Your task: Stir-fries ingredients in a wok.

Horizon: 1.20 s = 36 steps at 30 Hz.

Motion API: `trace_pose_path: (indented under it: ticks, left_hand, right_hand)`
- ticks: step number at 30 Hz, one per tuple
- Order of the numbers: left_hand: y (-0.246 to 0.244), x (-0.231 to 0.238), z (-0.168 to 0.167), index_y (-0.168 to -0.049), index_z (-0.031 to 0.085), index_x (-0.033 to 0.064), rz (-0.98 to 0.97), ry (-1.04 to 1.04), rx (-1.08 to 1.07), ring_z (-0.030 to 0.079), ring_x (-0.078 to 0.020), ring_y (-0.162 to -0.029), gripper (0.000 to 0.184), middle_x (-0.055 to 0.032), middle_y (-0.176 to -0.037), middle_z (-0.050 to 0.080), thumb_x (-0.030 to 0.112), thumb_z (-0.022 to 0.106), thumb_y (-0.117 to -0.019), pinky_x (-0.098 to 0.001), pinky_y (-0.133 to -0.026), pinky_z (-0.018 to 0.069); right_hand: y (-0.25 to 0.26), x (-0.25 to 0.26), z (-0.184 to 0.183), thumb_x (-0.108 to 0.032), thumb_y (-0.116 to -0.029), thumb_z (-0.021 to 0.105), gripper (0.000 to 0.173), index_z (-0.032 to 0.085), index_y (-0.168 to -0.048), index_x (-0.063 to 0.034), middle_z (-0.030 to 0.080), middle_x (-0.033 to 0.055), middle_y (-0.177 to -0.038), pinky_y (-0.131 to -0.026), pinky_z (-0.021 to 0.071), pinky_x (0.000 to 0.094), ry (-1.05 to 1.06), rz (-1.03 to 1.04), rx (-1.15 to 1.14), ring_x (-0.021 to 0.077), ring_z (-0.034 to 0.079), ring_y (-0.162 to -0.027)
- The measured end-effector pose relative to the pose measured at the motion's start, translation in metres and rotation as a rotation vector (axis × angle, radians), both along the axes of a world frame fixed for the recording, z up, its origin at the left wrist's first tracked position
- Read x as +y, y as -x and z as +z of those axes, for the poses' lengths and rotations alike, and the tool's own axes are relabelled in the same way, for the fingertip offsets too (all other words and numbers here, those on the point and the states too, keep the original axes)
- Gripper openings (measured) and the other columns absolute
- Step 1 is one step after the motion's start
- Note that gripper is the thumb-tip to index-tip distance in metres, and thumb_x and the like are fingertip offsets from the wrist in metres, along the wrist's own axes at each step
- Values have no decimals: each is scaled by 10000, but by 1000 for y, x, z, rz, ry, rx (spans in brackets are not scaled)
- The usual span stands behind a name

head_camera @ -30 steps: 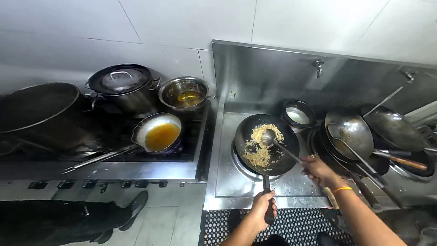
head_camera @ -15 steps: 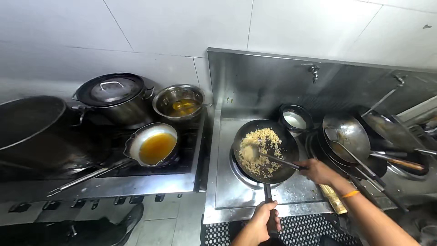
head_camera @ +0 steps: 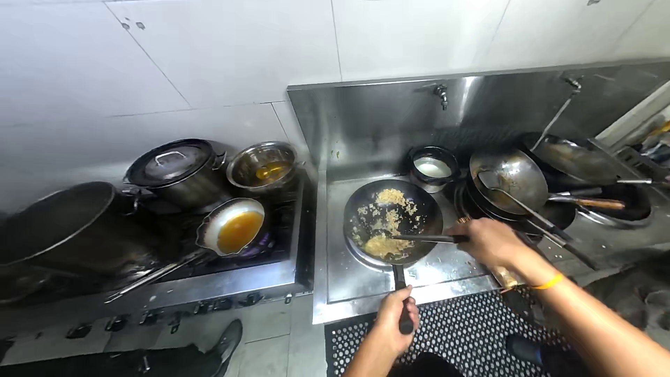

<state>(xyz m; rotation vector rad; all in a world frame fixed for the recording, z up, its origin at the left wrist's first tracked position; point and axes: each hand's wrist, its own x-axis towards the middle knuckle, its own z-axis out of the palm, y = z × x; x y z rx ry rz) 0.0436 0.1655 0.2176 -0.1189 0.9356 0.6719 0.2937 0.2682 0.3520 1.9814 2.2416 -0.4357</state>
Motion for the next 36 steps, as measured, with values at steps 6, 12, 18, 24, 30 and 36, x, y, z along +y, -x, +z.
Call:
trace_pose_path:
  ticks: [6, 12, 18, 24, 30, 36]
  left_hand:
    - [-20, -75, 81, -1014, 543, 63, -43, 26, 44, 539, -104, -468, 95, -23, -662, 521, 156, 535, -1029, -238, -427, 509]
    - [-34, 3, -1, -972, 514, 74, 106, -41, -77, 539, -93, -457, 86, -14, -650, 501, 148, 514, -1017, -216, -403, 506]
    - [-38, -128, 62, -994, 538, 95, -88, 25, 96, 511, -99, -459, 67, -12, -669, 523, 138, 490, -1011, -241, -412, 480]
    - [-33, 16, 24, -1012, 527, 49, 131, 45, -115, 555, -87, -469, 90, -28, -682, 523, 138, 535, -1005, -200, -410, 515]
    - [-45, -119, 23, -1003, 516, 108, -54, -28, 22, 521, -101, -457, 62, -11, -650, 521, 98, 456, -991, -247, -417, 485]
    - [-43, -45, 62, -1018, 529, 56, 24, 71, -43, 549, -99, -456, 135, -29, -690, 535, 187, 502, -1035, -221, -408, 516]
  right_hand:
    - [-90, -36, 55, -93, -1031, 594, 328, 687, -1327, -199, 743, 125, -920, -604, 623, 414, 407, -170, 670, 248, 703, -651]
    - [-75, -34, -48, -213, -867, 767, 285, 773, -1145, -274, 742, 54, -869, -623, 576, 523, 197, -183, 254, 247, 682, -684]
    - [-94, -51, -64, -254, -918, 730, 295, 737, -1212, -288, 739, 29, -909, -706, 581, 495, 252, -94, 256, 211, 693, -763]
    - [-93, -20, -30, -168, -955, 694, 370, 692, -1320, -230, 722, 76, -810, -550, 521, 359, 515, -203, 410, 170, 605, -566]
    - [-83, -42, -122, -292, -905, 728, 480, 636, -1375, -310, 735, 88, -1108, -841, 562, 620, 167, -96, 189, 323, 707, -985]
    - [-106, -25, -28, -170, -975, 675, 381, 654, -1353, -218, 665, 79, -726, -483, 475, 318, 675, -263, 408, 152, 543, -496]
